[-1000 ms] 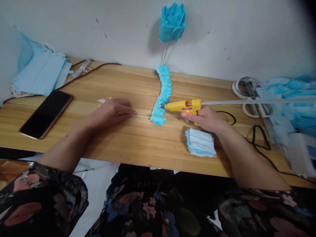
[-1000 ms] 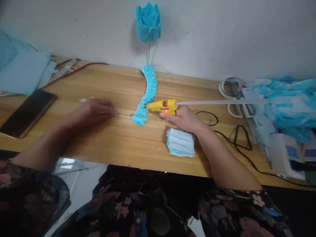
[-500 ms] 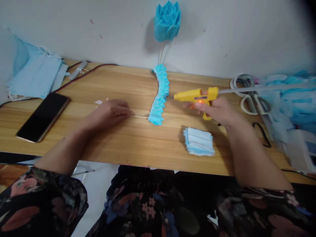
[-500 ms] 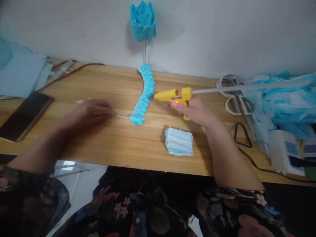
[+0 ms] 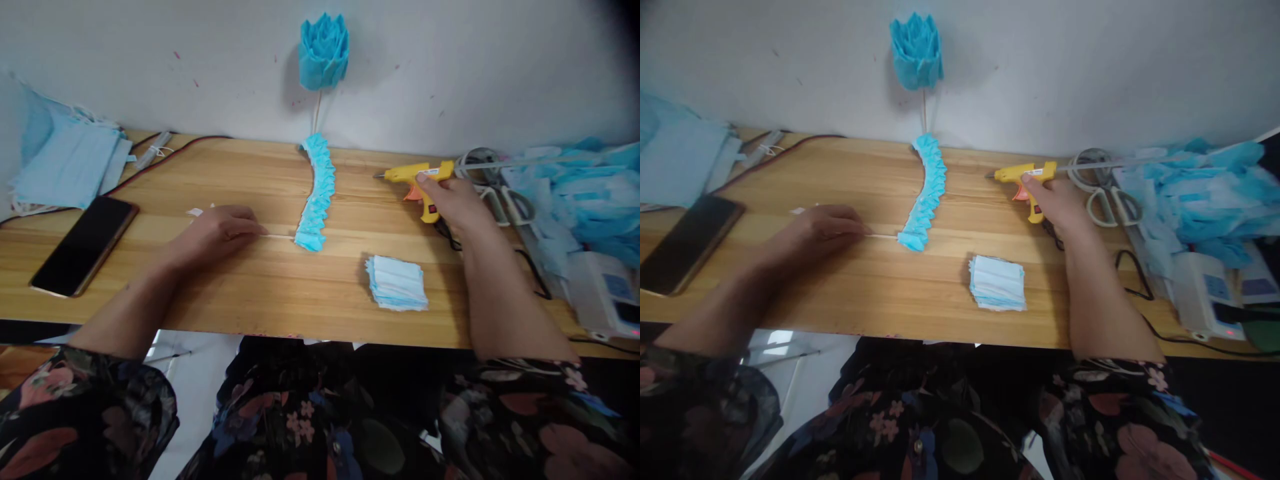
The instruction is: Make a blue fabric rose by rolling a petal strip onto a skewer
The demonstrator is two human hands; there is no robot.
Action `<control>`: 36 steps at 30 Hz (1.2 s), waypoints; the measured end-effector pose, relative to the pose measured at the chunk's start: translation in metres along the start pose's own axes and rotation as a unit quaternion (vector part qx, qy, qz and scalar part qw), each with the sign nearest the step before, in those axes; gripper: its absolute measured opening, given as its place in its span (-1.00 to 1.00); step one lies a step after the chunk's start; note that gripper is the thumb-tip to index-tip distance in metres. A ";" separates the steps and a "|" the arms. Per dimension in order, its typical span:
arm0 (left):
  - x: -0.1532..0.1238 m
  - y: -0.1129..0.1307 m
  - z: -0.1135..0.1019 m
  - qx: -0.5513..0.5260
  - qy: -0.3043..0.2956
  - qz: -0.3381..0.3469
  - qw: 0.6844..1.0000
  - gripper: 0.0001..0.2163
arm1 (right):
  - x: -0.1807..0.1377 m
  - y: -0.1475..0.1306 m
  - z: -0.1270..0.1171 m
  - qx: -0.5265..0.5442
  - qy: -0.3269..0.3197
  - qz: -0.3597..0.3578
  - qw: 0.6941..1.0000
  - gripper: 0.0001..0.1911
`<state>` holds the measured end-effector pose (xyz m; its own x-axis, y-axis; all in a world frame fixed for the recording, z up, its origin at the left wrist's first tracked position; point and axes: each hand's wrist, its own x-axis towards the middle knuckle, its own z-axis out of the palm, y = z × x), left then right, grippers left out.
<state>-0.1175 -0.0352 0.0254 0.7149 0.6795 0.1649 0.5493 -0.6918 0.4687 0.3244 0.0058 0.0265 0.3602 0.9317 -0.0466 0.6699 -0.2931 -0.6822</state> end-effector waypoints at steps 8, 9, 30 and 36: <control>0.001 0.001 -0.001 0.001 0.009 0.000 1.000 -0.66 | 0.006 -0.003 -0.013 -0.280 -0.017 -0.006 0.960 -0.23; 0.001 0.001 -0.001 0.001 0.009 -0.004 1.000 -0.66 | 0.005 -0.004 -0.014 -0.301 -0.019 -0.002 0.953 -0.18; 0.000 0.000 0.001 0.007 0.009 -0.006 1.000 -0.67 | -0.074 -0.044 0.034 -0.079 -0.128 -0.551 0.821 -0.68; 0.001 0.004 -0.001 0.015 -0.002 -0.015 1.000 -0.67 | -0.085 -0.044 0.043 -0.090 -0.189 -0.591 0.779 -0.63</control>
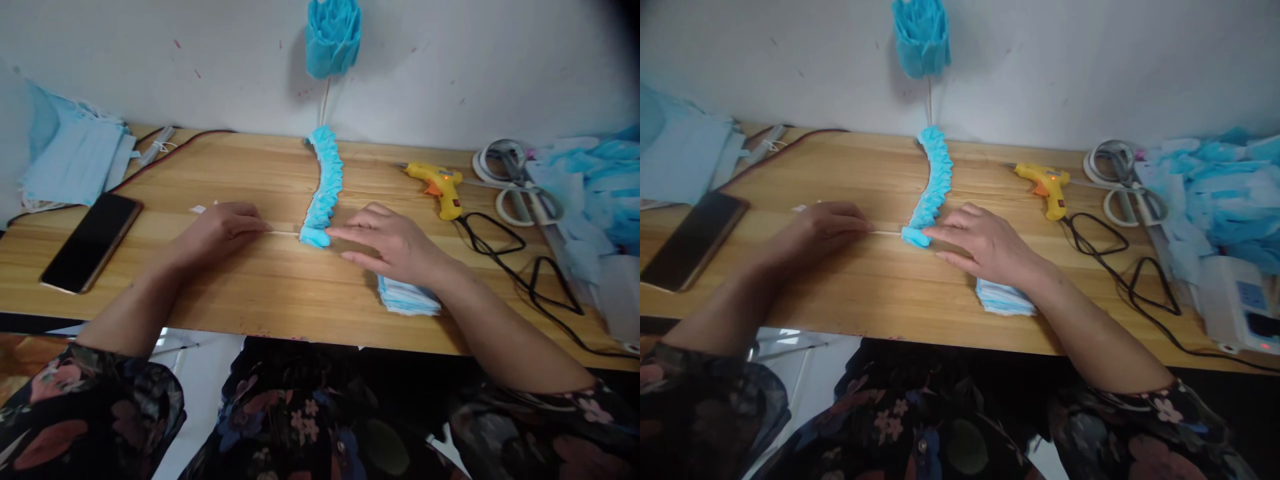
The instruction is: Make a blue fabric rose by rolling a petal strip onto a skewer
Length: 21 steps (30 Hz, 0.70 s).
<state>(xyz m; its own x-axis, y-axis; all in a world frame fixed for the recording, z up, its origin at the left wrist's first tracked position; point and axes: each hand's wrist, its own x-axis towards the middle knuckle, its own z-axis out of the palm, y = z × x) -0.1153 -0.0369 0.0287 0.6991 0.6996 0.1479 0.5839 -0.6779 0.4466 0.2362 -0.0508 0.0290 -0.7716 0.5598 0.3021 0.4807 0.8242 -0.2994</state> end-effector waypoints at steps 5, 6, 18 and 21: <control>0.000 -0.002 0.001 -0.001 0.000 0.005 1.000 -0.68 | 0.002 -0.001 0.006 -0.016 -0.001 -0.015 1.000 -0.61; 0.000 -0.003 0.001 0.001 0.001 0.008 1.000 -0.67 | 0.003 -0.001 0.006 -0.019 0.000 -0.016 1.000 -0.61; 0.001 -0.008 0.011 0.034 0.031 0.015 0.999 -0.72 | 0.000 0.000 0.009 -0.035 -0.024 0.016 0.999 -0.58; 0.002 -0.009 0.014 0.025 0.042 0.003 0.999 -0.75 | 0.000 0.003 0.012 -0.036 -0.023 0.021 0.999 -0.57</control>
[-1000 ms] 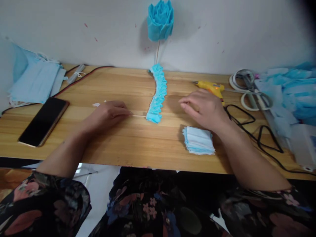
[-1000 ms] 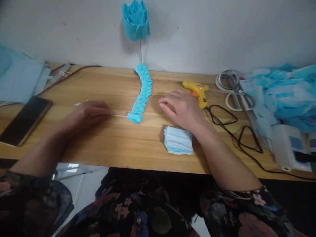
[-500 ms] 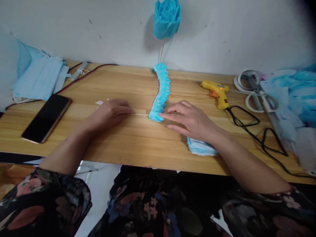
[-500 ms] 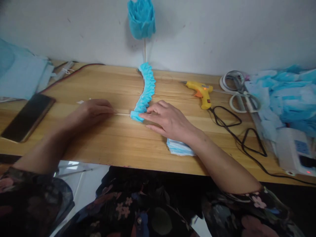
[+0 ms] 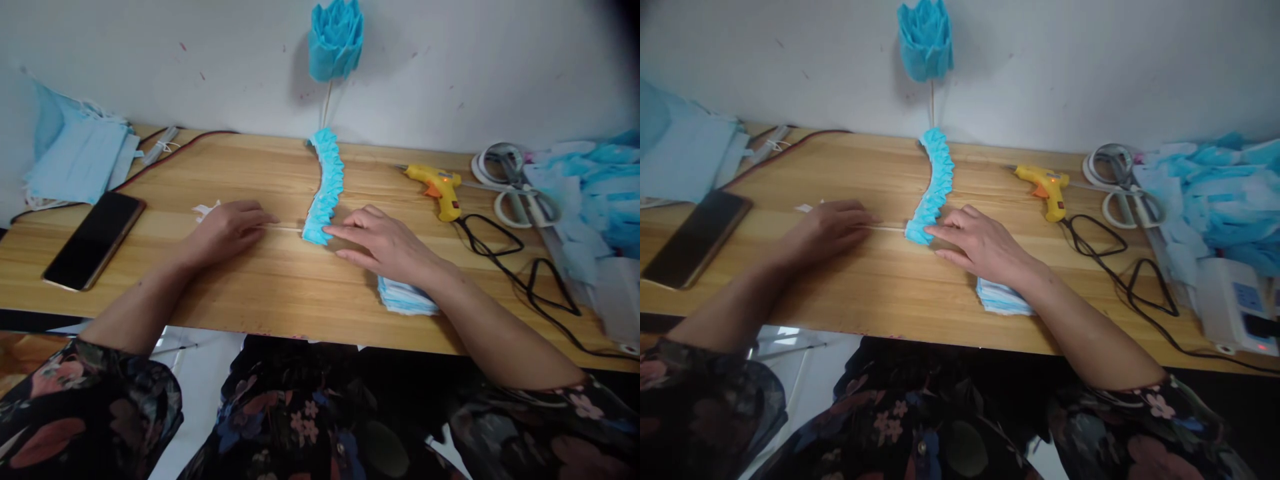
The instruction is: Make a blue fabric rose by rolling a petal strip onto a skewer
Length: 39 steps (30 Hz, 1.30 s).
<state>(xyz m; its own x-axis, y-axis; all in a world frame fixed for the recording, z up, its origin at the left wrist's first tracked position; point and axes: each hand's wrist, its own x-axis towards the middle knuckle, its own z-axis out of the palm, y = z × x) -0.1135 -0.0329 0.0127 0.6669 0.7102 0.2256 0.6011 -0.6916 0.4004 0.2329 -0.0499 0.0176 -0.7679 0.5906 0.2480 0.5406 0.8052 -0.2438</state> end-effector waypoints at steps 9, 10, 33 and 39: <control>0.001 0.001 -0.002 -0.009 -0.002 -0.007 1.000 -0.78 | 0.000 0.006 -0.008 0.094 0.038 0.044 0.994 -0.58; 0.001 0.001 -0.003 -0.009 -0.001 -0.005 1.000 -0.78 | 0.000 0.008 -0.011 0.103 0.046 0.060 0.992 -0.59; 0.005 -0.010 0.006 -0.008 0.038 -0.005 0.999 -0.74 | -0.002 0.033 0.000 0.179 0.057 0.206 0.960 -0.65; 0.007 -0.011 0.006 0.006 0.030 -0.019 0.999 -0.73 | -0.001 0.034 -0.001 0.177 0.045 0.210 0.961 -0.69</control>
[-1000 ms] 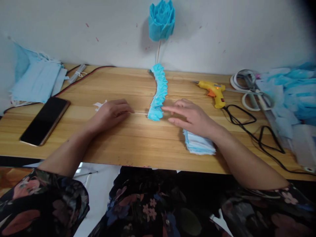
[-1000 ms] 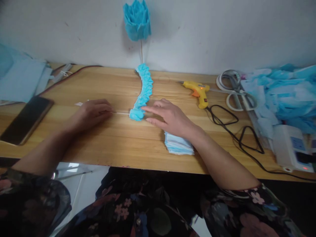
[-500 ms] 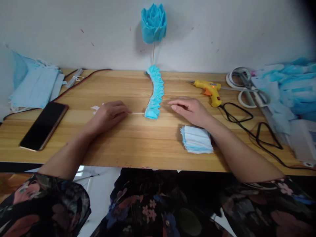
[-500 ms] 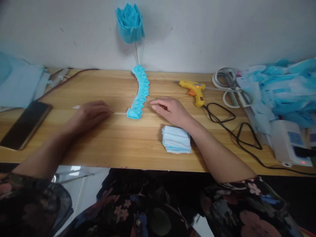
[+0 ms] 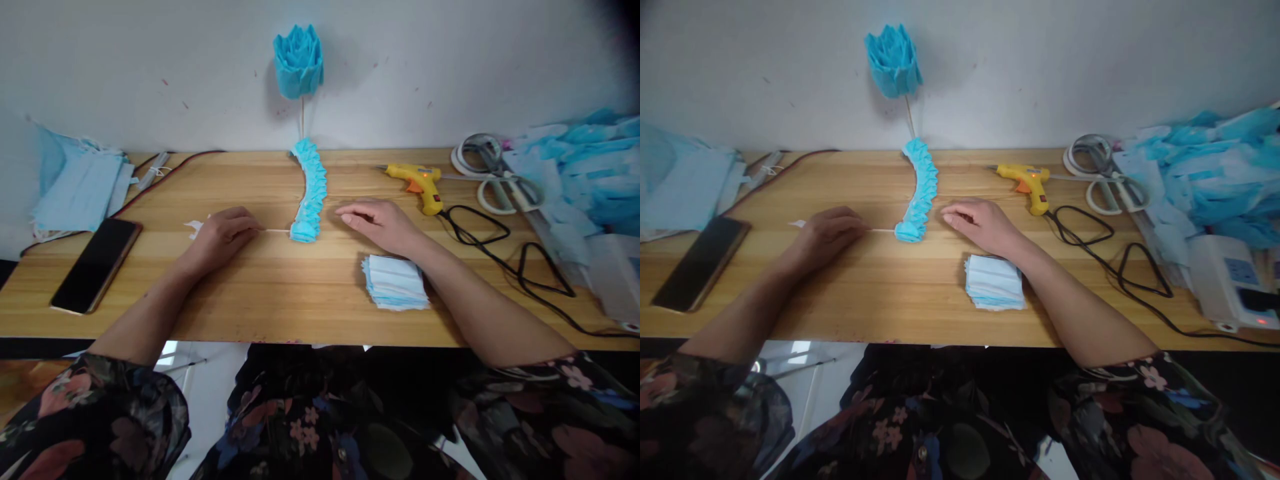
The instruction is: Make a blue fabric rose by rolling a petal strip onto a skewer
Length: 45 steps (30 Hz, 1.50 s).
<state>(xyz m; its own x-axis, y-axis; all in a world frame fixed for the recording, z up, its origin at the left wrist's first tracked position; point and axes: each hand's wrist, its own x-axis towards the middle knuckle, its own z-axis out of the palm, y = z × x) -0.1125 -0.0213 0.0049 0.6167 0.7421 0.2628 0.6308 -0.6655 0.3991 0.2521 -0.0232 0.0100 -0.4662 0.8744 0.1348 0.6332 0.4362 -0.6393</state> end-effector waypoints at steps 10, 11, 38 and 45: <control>0.000 0.003 0.000 0.001 0.019 0.029 0.999 -0.74 | 0.000 -0.002 -0.001 0.014 0.007 -0.001 1.000 -0.67; 0.000 0.003 0.000 -0.001 0.015 0.029 0.999 -0.75 | 0.000 -0.002 -0.001 0.014 0.007 0.001 1.000 -0.69; -0.003 0.005 -0.006 -0.034 -0.016 0.015 0.999 -0.74 | -0.001 0.000 -0.001 0.007 0.004 -0.014 1.000 -0.67; -0.002 0.006 -0.006 -0.017 -0.016 0.010 1.000 -0.69 | 0.000 0.002 0.000 -0.004 0.003 -0.013 1.000 -0.66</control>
<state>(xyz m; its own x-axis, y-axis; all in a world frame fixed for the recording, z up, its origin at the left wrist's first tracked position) -0.1126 -0.0266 0.0121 0.6444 0.7253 0.2422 0.6018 -0.6764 0.4246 0.2530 -0.0225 0.0088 -0.4786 0.8642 0.1552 0.6262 0.4599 -0.6296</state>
